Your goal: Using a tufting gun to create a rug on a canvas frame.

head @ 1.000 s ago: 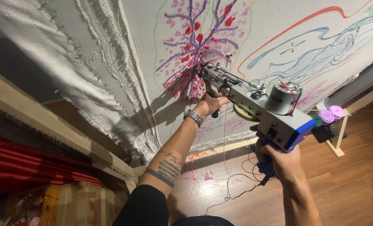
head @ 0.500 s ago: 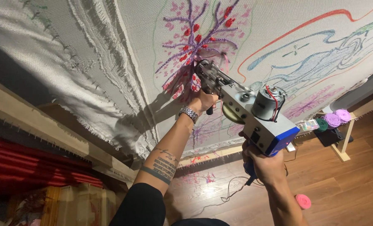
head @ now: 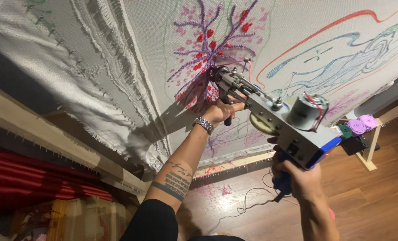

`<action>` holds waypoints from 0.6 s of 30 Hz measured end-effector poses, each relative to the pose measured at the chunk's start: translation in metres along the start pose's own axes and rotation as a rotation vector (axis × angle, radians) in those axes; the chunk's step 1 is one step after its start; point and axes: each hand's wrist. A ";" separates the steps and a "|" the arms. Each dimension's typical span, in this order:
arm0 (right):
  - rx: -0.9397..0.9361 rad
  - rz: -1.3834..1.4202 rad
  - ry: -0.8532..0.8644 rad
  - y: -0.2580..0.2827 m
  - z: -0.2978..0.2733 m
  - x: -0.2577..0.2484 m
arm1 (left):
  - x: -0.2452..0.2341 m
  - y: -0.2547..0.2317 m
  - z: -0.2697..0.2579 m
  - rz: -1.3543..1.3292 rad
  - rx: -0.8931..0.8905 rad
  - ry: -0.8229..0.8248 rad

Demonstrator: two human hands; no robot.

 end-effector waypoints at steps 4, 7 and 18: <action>-0.050 -0.006 0.110 0.029 -0.010 -0.009 | 0.020 0.016 0.000 -0.068 0.007 -0.013; -0.013 -0.025 0.093 0.038 -0.021 -0.029 | 0.031 0.021 -0.010 -0.087 0.178 0.110; -0.047 0.010 0.049 0.048 -0.051 -0.066 | 0.065 -0.019 -0.059 0.127 0.228 0.149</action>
Point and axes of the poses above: each hand's wrist, its own z-axis towards the middle knuckle, its own x-axis out of the palm, y = z × x, and after that the axes turned 5 degrees about -x, right-handed
